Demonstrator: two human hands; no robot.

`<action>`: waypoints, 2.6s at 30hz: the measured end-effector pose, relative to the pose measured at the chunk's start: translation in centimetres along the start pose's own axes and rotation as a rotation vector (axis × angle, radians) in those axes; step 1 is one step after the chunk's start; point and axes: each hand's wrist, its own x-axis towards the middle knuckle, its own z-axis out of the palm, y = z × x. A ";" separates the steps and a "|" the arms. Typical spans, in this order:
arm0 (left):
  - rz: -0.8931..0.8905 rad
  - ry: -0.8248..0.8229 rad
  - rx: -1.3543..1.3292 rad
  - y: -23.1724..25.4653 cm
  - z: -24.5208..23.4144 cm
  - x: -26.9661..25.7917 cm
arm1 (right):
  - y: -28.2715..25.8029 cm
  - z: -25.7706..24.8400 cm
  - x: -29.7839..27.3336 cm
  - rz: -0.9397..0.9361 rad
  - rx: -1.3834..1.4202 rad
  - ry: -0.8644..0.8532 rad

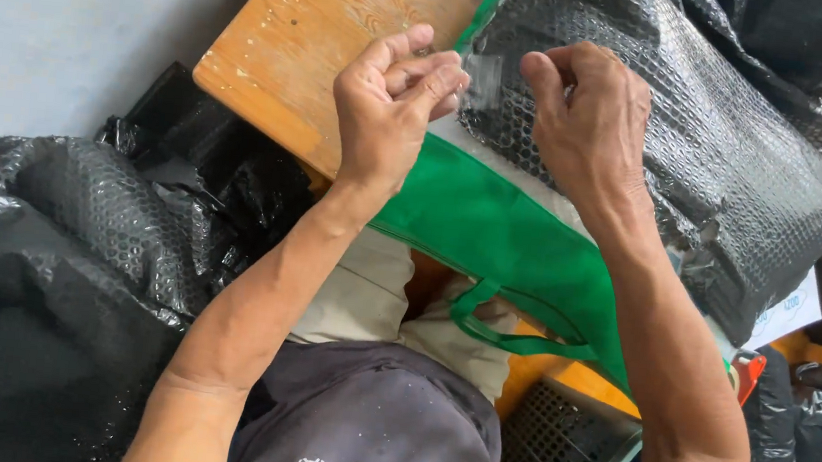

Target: Wrapping a green bag with black bubble wrap and securing it with tape using a dispenser.

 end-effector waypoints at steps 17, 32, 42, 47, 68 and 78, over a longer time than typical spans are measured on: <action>-0.108 0.068 -0.137 -1.7 -2.2 1.1 | 0.5 1.1 -2.0 -0.463 -0.083 0.200; -0.167 0.042 -0.007 -3.1 -1.8 1.5 | 4.5 5.5 -3.4 -0.237 0.072 -0.035; -0.175 0.005 0.052 -4.3 -2.5 2.2 | 3.9 5.5 -3.8 -0.212 0.077 -0.035; -0.169 0.010 0.078 -4.4 -2.6 2.2 | 3.2 5.1 -3.9 -0.346 -0.079 -0.120; -0.190 0.019 0.214 -5.7 -3.5 2.9 | 2.6 6.3 -4.2 -0.327 -0.314 -0.182; -0.188 -0.001 0.206 -5.7 -3.9 3.1 | 2.4 7.1 -4.2 -0.307 -0.350 -0.220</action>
